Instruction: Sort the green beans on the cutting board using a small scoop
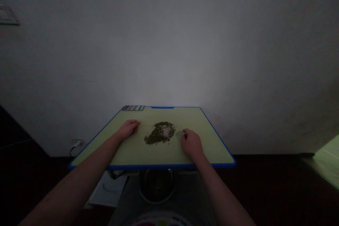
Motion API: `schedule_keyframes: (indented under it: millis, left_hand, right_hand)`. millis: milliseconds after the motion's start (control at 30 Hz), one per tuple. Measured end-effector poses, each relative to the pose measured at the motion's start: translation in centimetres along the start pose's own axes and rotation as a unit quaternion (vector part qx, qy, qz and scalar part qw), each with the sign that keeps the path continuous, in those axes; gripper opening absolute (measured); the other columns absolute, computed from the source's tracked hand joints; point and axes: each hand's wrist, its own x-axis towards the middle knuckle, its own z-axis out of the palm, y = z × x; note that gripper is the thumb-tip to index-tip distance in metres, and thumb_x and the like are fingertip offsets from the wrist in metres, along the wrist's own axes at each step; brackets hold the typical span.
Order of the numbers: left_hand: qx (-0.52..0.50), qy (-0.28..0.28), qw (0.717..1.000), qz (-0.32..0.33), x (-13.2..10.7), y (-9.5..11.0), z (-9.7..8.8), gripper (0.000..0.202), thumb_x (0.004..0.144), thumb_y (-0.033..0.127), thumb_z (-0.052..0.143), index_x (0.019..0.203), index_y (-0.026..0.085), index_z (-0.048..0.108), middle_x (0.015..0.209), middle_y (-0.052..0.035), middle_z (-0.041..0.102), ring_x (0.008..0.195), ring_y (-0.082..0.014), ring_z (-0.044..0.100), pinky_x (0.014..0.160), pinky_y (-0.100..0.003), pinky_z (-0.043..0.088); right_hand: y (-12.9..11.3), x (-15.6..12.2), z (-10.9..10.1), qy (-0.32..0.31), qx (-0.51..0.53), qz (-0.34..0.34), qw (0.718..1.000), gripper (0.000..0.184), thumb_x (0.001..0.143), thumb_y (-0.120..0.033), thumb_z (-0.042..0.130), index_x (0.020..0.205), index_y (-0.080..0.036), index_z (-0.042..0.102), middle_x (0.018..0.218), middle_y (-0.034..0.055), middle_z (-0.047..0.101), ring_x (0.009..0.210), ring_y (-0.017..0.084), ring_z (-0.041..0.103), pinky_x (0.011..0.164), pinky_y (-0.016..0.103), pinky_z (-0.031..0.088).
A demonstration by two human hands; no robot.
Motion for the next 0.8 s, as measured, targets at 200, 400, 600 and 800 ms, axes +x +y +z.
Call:
schedule_keyframes:
  millis: [200,400,600,800]
  left_hand:
    - [-0.002,0.006,1.0,0.003,0.2,-0.6,0.0,0.037,0.068,0.049,0.045,0.048,0.017,0.043,0.037,0.0043,0.039,0.036,-0.0078,0.032,0.041,-0.023,0.025]
    - [-0.009,0.006,1.0,0.003,0.2,-0.5,0.1,0.037,0.068,0.049,0.045,0.049,0.017,0.043,0.039,0.004,0.041,0.036,-0.0078,0.033,0.041,-0.023,0.025]
    - [-0.011,0.002,1.0,-0.011,0.0,-0.1,0.1,0.037,0.067,0.048,0.046,0.047,0.017,0.042,0.037,0.0044,0.038,0.035,-0.0078,0.032,0.041,-0.023,0.024]
    - [-0.007,0.003,1.0,0.011,0.2,-0.4,0.0,0.038,0.068,0.048,0.045,0.047,0.017,0.042,0.037,0.0043,0.039,0.036,-0.0078,0.033,0.042,-0.023,0.026]
  right_hand:
    - [0.7,0.1,-0.3,0.017,0.004,0.018,1.0,0.03,0.075,-0.024,0.043,0.1,-0.015,0.058,0.083,0.0062,0.065,0.075,0.016,0.057,0.072,0.025,0.039]
    - [-0.5,-0.3,0.1,-0.019,0.041,0.009,0.999,0.029,0.073,-0.024,0.045,0.099,-0.017,0.059,0.078,0.0038,0.065,0.071,0.014,0.057,0.069,0.024,0.039]
    - [-0.4,-0.1,0.4,-0.003,0.013,0.005,1.0,0.031,0.074,-0.023,0.045,0.1,-0.016,0.058,0.079,0.0053,0.065,0.072,0.015,0.057,0.068,0.025,0.039]
    - [0.8,0.4,0.2,0.015,-0.018,0.014,1.0,0.03,0.074,-0.023,0.043,0.099,-0.015,0.058,0.082,0.007,0.065,0.073,0.016,0.057,0.07,0.026,0.039]
